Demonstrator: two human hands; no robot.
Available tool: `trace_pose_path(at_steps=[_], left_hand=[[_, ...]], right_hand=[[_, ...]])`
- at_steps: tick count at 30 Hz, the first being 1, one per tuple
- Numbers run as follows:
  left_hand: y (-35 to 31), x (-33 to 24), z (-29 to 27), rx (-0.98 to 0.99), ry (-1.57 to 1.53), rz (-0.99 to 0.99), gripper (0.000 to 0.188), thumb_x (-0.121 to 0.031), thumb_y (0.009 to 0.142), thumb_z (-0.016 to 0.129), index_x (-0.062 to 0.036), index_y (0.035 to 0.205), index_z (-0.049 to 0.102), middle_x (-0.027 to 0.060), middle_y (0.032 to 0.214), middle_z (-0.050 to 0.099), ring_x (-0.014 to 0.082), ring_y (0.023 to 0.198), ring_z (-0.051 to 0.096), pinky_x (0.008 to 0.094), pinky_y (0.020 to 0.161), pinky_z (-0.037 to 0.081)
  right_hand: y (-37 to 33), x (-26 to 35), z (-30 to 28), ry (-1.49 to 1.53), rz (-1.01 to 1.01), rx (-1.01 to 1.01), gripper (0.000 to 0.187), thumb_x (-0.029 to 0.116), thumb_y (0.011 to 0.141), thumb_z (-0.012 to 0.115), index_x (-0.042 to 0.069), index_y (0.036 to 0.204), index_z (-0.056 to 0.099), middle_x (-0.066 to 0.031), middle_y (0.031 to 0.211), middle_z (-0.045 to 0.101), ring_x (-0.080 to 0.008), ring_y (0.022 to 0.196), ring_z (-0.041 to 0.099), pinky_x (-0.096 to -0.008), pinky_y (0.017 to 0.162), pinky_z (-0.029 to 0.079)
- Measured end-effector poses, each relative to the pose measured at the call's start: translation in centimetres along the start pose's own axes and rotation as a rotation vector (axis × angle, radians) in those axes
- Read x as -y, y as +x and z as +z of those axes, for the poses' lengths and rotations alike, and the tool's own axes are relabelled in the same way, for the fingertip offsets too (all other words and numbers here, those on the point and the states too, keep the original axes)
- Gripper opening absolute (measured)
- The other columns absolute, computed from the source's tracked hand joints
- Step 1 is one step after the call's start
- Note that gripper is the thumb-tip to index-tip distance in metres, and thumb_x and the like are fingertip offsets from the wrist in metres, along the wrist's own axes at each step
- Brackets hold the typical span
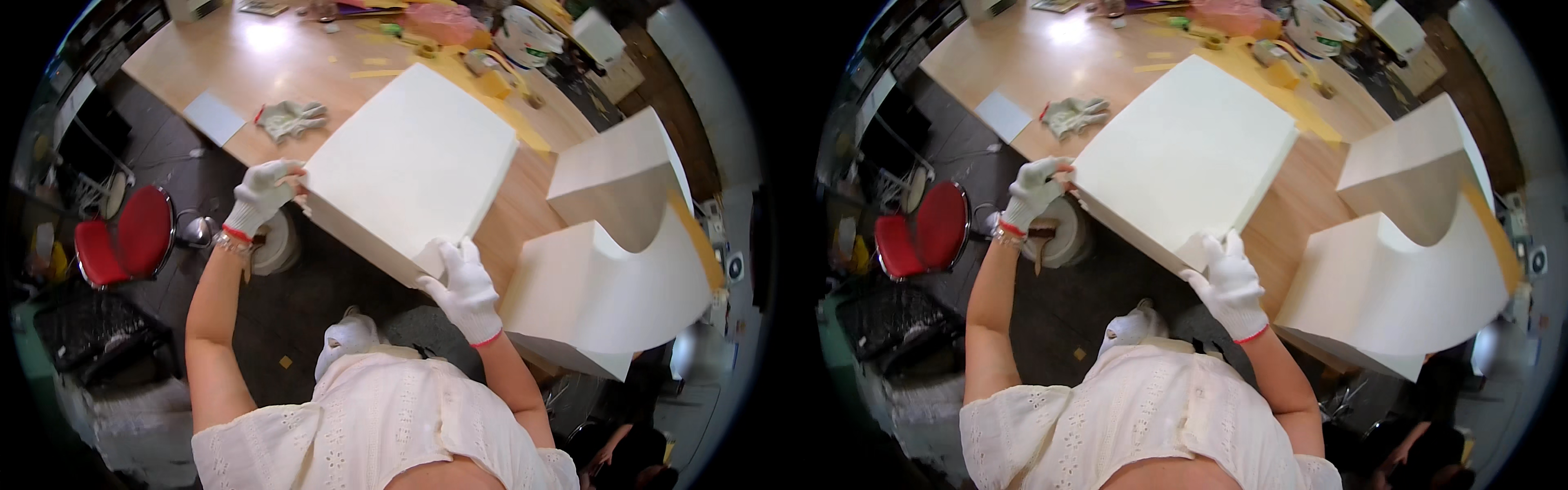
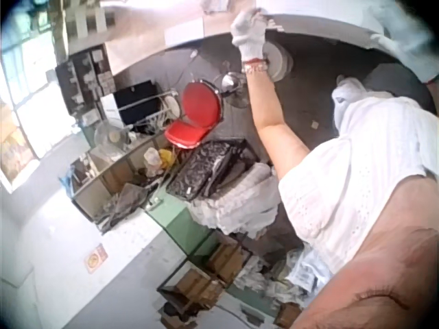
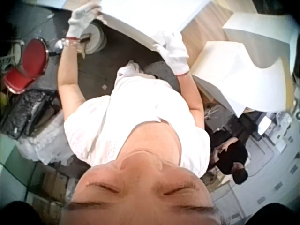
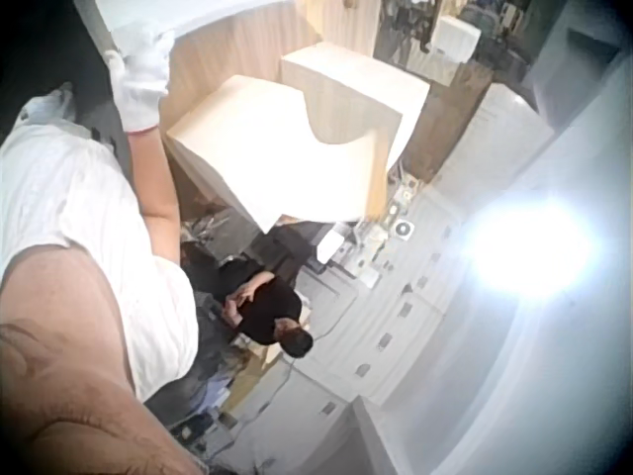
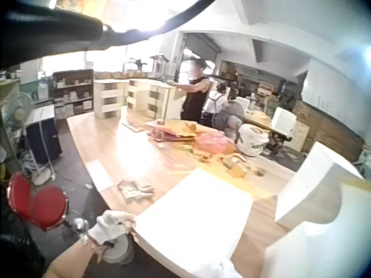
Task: The person assembles white cardboard boxes by folding the flaps and securing them with yellow tape. They handle the boxes one at a time, picking them up from a stack, folding the sides, and applying tape to the seams before placing the finished unit on the table.
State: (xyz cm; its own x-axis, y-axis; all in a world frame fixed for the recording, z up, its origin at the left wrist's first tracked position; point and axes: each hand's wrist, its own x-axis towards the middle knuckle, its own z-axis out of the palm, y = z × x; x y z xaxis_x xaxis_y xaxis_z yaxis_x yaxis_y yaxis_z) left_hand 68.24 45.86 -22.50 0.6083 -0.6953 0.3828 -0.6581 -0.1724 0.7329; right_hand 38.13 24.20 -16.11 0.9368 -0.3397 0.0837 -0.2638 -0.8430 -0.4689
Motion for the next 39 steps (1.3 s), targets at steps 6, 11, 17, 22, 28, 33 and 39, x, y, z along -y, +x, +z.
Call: trace_pose_path(at_steps=[6, 11, 17, 22, 28, 33, 39], left_hand=[[-0.3, -3.1, -1.2, -0.020, 0.454, 0.169, 0.052, -0.008, 0.070, 0.077, -0.0020, 0.119, 0.061, 0.0187, 0.134, 0.053, 0.0373, 0.126, 0.048, 0.0462, 0.103, 0.040], [3.7, -6.7, 1.6, 0.055, 0.646, 0.170, 0.048, -0.013, 0.077, 0.073, 0.0003, 0.121, 0.058, 0.0183, 0.132, 0.055, 0.0370, 0.125, 0.048, 0.0428, 0.101, 0.041], [11.2, -5.8, 2.3, 0.195, 0.051, -0.445, 0.044, -0.023, 0.090, 0.064, 0.0028, 0.124, 0.054, 0.0171, 0.125, 0.060, 0.0301, 0.113, 0.059, 0.0345, 0.093, 0.047], [17.8, 2.7, 5.6, 0.196, 0.133, -0.444, 0.049, -0.046, 0.091, 0.057, -0.0068, 0.121, 0.059, 0.0099, 0.107, 0.064, 0.0190, 0.088, 0.060, 0.0339, 0.077, 0.049], [20.8, -0.4, 8.3, 0.362, 0.242, -0.538, 0.053, -0.053, 0.093, 0.046, -0.0059, 0.109, 0.062, 0.0113, 0.101, 0.065, 0.0234, 0.083, 0.061, 0.0389, 0.079, 0.048], [20.9, 1.9, 9.1, 0.281, 0.594, -0.389, 0.051, -0.051, 0.096, 0.036, -0.0063, 0.104, 0.059, 0.0215, 0.106, 0.065, 0.0395, 0.097, 0.062, 0.0481, 0.087, 0.044], [20.1, -2.4, 9.3, 0.363, 0.532, -0.416, 0.049, -0.049, 0.097, 0.037, -0.0053, 0.108, 0.056, 0.0210, 0.113, 0.063, 0.0416, 0.107, 0.059, 0.0477, 0.092, 0.044]], right_hand=[[1.0, -1.2, -6.7, -0.148, -0.151, -0.289, 0.048, 0.024, 0.083, 0.070, 0.002, 0.122, 0.054, -0.0198, 0.123, 0.056, -0.0368, 0.110, 0.055, -0.0438, 0.091, 0.047], [-2.3, -4.8, -10.6, -0.313, 0.066, -0.333, 0.047, 0.020, 0.083, 0.069, 0.002, 0.124, 0.054, -0.0203, 0.125, 0.056, -0.0363, 0.114, 0.054, -0.0425, 0.094, 0.047], [-7.9, -12.4, -14.7, -0.535, 0.286, -0.571, 0.047, 0.028, 0.087, 0.064, 0.007, 0.127, 0.053, -0.0174, 0.130, 0.053, -0.0338, 0.118, 0.053, -0.0420, 0.096, 0.046], [-16.2, -18.8, -17.3, -0.544, 0.608, -0.537, 0.048, 0.033, 0.089, 0.060, 0.008, 0.129, 0.052, -0.0152, 0.134, 0.051, -0.0336, 0.120, 0.051, -0.0426, 0.098, 0.045], [-22.1, -21.8, -16.6, -0.442, 0.761, -0.561, 0.045, 0.031, 0.089, 0.060, 0.006, 0.126, 0.054, -0.0172, 0.138, 0.048, -0.0362, 0.126, 0.045, -0.0437, 0.106, 0.037], [-22.0, -22.8, -15.6, -0.457, 0.655, -0.630, 0.045, 0.031, 0.088, 0.061, 0.005, 0.125, 0.056, -0.0196, 0.137, 0.049, -0.0390, 0.127, 0.042, -0.0444, 0.109, 0.031], [-22.6, -22.0, -15.7, -0.457, 0.698, -0.662, 0.044, 0.029, 0.087, 0.062, 0.006, 0.124, 0.057, -0.0200, 0.136, 0.050, -0.0391, 0.127, 0.043, -0.0453, 0.108, 0.033]])
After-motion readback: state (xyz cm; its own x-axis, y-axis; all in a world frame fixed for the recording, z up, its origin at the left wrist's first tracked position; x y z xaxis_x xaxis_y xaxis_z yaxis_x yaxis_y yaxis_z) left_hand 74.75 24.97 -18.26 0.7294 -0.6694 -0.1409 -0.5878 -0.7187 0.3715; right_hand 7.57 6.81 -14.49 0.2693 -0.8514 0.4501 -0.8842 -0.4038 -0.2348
